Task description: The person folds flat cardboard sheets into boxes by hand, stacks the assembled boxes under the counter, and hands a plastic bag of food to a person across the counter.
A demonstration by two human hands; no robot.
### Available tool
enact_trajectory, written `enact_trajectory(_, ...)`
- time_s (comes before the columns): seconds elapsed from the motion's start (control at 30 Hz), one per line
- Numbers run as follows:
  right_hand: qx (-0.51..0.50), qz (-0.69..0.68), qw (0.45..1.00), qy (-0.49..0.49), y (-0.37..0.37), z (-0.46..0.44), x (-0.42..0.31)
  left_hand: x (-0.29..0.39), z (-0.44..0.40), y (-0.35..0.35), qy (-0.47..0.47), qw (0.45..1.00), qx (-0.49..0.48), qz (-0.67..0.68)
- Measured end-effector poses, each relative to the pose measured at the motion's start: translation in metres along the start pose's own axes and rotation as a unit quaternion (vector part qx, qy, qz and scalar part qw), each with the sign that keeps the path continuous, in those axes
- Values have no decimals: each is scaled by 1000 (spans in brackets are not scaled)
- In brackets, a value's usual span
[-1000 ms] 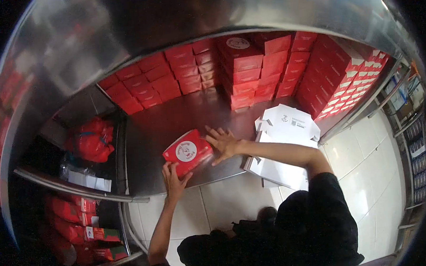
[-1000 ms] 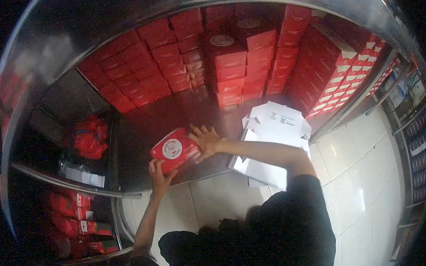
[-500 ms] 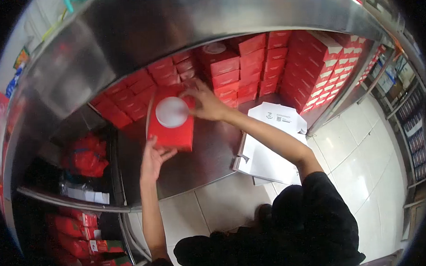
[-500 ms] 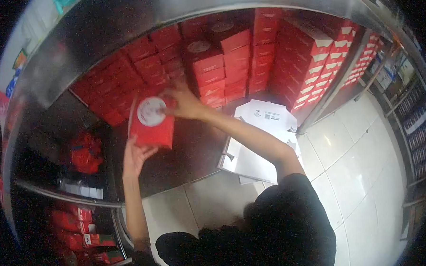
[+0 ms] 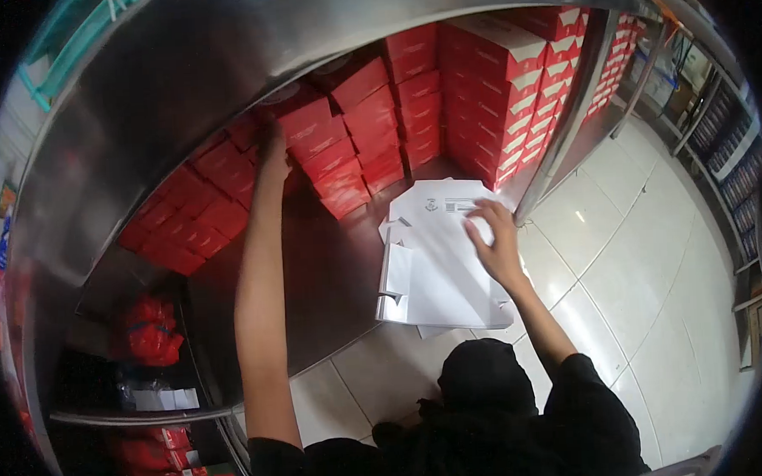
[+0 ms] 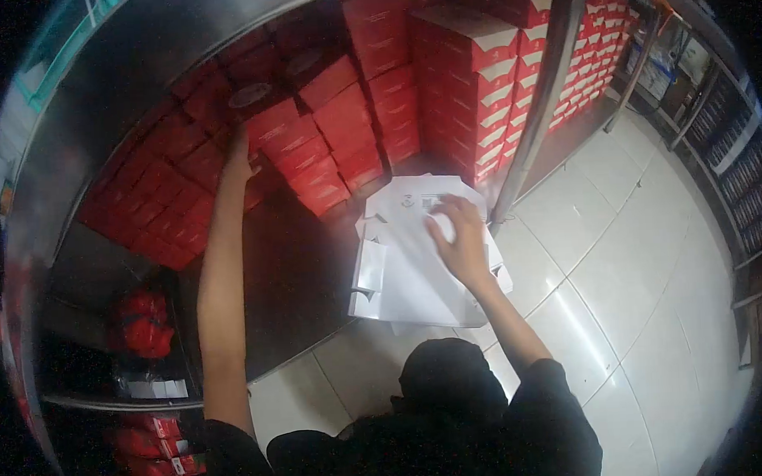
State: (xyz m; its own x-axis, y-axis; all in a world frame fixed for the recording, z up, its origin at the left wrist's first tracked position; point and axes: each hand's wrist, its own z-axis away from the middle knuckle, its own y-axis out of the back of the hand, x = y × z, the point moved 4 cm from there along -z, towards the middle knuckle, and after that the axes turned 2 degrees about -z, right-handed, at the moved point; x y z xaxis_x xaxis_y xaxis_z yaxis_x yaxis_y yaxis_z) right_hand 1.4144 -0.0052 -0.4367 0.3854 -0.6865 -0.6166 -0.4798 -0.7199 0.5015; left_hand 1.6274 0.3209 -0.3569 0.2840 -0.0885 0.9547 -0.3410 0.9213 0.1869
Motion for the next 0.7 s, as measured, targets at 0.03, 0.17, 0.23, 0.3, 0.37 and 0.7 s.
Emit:
enact_trajectory(0.03, 10, 1, 999, -36, 13, 15, 17, -21, -62, 9, 18, 999, -27, -17)
enact_trajectory(0.17, 29, 27, 988, -151, 52, 59, 63, 10, -19, -13, -42, 995, 0, -90)
enact_trajectory(0.23, 46, 35, 982, -181, 59, 75, 79, 9, -38, -3, -17, 998, 2, -56)
enact_trajectory(0.3, 49, 23, 975, -215, 59, 85, 89, 0, -45, 1, -29, 998, 14, -48)
enact_trajectory(0.37, 47, 0, 969, -242, 56, 99, 103, 16, 18, -9, -81, 994, 32, -68)
enact_trajectory(0.7, -56, 88, 909, -404, 28, 137, 114, -101, 171, -112, -420, 882, -121, -178)
